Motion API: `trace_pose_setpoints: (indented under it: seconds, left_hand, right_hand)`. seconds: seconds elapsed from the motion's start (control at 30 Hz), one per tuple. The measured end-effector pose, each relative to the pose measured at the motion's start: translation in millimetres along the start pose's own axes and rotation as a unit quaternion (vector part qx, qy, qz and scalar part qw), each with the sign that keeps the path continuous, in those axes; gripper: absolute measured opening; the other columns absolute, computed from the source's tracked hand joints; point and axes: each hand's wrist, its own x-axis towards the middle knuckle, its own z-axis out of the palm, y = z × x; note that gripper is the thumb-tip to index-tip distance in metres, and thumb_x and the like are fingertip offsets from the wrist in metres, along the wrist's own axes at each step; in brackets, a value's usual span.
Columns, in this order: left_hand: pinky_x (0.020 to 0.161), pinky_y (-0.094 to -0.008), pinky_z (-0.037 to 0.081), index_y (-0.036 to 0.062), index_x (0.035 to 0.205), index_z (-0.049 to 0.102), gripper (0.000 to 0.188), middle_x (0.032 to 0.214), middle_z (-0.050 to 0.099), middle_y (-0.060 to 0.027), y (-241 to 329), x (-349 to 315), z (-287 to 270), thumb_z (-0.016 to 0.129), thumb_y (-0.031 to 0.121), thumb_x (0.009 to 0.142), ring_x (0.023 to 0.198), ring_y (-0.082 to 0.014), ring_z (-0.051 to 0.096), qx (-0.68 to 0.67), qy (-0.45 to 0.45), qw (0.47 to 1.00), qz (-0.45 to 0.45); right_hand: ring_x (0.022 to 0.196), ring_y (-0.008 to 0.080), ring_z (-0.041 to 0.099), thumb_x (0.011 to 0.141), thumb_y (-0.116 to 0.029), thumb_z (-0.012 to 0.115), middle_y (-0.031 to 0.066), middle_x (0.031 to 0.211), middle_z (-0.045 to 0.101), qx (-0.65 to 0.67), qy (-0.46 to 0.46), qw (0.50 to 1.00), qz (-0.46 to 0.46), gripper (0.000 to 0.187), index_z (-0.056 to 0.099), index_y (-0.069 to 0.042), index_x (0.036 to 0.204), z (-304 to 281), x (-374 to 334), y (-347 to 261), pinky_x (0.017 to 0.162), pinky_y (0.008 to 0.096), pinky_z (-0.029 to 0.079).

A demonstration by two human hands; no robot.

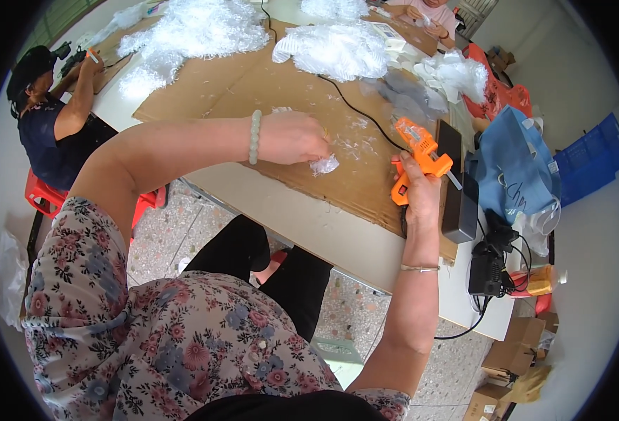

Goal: Using a hot glue gun to join pieces of white fiber stuffing for toy assembly.

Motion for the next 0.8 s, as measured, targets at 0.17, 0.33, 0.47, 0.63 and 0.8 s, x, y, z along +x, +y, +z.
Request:
trace_pose_setpoints:
  seconds: [0.17, 0.33, 0.47, 0.63, 0.8]
  left_hand:
    - [0.068, -0.0355, 0.046, 0.0018, 0.083, 0.064, 0.009, 0.078, 0.063, -0.0100, -13.7, 23.1, -8.0, 0.060, 0.007, 0.077, 0.075, -0.0265, 0.059, -0.311, -0.044, 0.922, -0.227]
    - [0.063, -0.0362, 0.046, 0.0031, 0.083, 0.064, 0.010, 0.079, 0.063, -0.0101, -44.8, 39.7, 15.8, 0.061, 0.009, 0.077, 0.070, -0.0265, 0.059, -0.219, -0.028, 0.954, -0.204]
    - [0.061, -0.0362, 0.046, 0.0037, 0.084, 0.063, 0.009, 0.074, 0.061, -0.0089, -44.2, 39.1, 15.9, 0.061, 0.010, 0.077, 0.067, -0.0271, 0.058, -0.161, 0.095, 0.955, -0.230]
    - [0.063, -0.0368, 0.046, 0.0063, 0.086, 0.062, 0.011, 0.072, 0.059, -0.0076, -2.6, -1.6, -16.9, 0.063, 0.010, 0.075, 0.070, -0.0265, 0.057, -0.117, 0.160, 0.962, -0.190]
    - [0.068, -0.0368, 0.046, 0.0081, 0.093, 0.061, 0.020, 0.084, 0.059, -0.0079, 4.1, -28.3, -6.5, 0.066, 0.010, 0.073, 0.078, -0.0264, 0.057, -0.047, 0.136, 0.984, -0.106]
  right_hand:
    - [0.062, 0.0098, 0.053, 0.083, -0.012, 0.062, 0.0052, 0.081, 0.063, 0.003, -0.015, 1.000, 0.004, 0.016, 0.059, -0.004, 0.096, -5.7, 0.9, 3.5, 0.055, 0.0228, 0.042]
    - [0.062, 0.0099, 0.054, 0.084, -0.015, 0.061, 0.0084, 0.085, 0.065, 0.061, -0.027, 0.998, 0.006, 0.021, 0.057, -0.005, 0.101, -3.3, -2.0, -5.3, 0.057, 0.0229, 0.045]
    - [0.062, 0.0107, 0.055, 0.084, -0.016, 0.061, 0.0096, 0.086, 0.065, 0.074, -0.030, 0.997, -0.009, 0.021, 0.057, -0.005, 0.102, -5.4, -2.1, -4.4, 0.057, 0.0235, 0.046]
    - [0.064, 0.0120, 0.057, 0.085, -0.019, 0.061, 0.0101, 0.087, 0.064, 0.075, -0.047, 0.996, 0.000, 0.021, 0.057, -0.004, 0.099, -2.9, -7.5, -4.3, 0.057, 0.0239, 0.047]
    - [0.070, 0.0137, 0.059, 0.085, -0.018, 0.060, 0.0106, 0.088, 0.063, 0.087, -0.097, 0.990, 0.054, 0.020, 0.057, -0.003, 0.098, 20.4, -8.1, -7.9, 0.067, 0.0313, 0.053]
